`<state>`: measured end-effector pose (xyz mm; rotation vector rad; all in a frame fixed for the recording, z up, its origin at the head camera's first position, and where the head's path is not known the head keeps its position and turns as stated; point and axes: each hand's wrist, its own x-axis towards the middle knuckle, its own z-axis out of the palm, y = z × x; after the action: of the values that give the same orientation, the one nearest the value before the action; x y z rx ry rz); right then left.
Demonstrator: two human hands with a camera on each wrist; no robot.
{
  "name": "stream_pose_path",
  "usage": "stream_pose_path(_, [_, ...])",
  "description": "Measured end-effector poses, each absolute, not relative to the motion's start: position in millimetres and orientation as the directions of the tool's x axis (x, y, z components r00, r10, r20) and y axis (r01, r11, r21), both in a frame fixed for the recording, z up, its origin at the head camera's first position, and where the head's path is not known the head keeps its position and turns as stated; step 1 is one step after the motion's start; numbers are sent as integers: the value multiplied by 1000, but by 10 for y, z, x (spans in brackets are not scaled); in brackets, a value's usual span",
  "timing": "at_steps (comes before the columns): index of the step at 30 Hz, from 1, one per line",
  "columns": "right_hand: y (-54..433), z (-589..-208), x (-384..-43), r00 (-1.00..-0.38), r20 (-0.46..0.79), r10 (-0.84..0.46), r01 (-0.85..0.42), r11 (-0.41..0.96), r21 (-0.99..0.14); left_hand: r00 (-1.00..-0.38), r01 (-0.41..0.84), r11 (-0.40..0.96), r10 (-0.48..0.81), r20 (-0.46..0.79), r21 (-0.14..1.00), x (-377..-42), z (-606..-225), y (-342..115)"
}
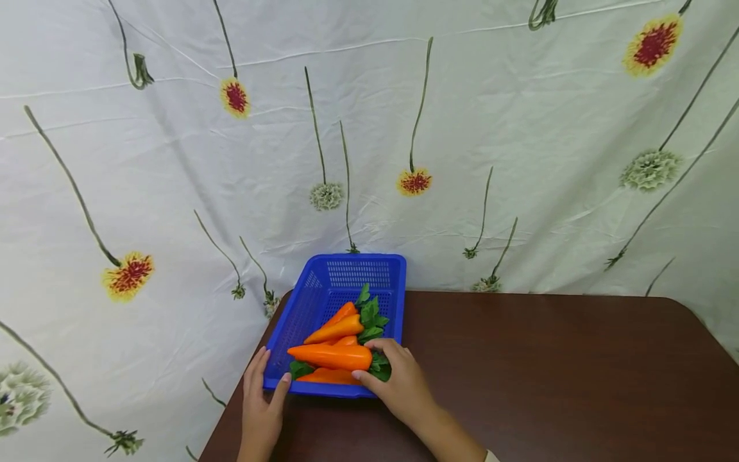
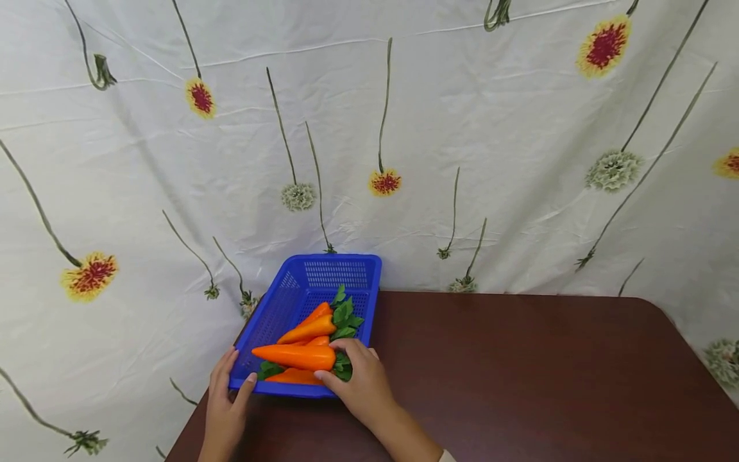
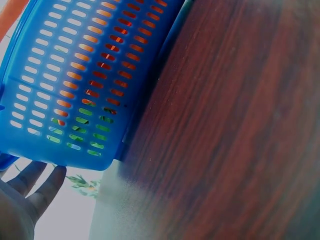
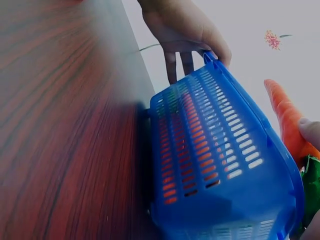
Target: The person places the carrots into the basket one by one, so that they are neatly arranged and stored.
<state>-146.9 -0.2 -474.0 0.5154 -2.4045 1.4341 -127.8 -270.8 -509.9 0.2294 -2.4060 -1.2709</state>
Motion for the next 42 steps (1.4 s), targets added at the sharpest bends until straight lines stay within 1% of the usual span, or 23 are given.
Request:
stream_pose_path(8, [-145,-4733,-1470,-871,469,-145,-484,417,-769,-899,68,562,-323,295,824,-1269,-5113,-2711])
stream_pose_path(16, [-190,-4762,-1484,-842,523,-132,-522,442,-729,-901,71,565,-318,297,822,-1273,-5096,-2707])
stream_pose_path(19, [-191,-4769,-1487,-838,530,-132,-530,430,-731,-899,71,568,-320,299,820,-1275,-5096,-2711])
stream_pose_path(28, [-164,-4794,-1474,-866,482,-136,-496,361,-790,-895,72,561,-328,302,825,-1276,-5105,-2727])
stream_pose_path(37, [-134,-4801,-1470,-864,483,-141,-502,315,-806,-897,70,565,-325,300,822,-1277,-5117,-2724])
stream_pose_path(42, [-86,-4790,-1469,-881,456,-127,-473,260,-842,-901,64,564,-322,290,824,-1278,-5116,-2719])
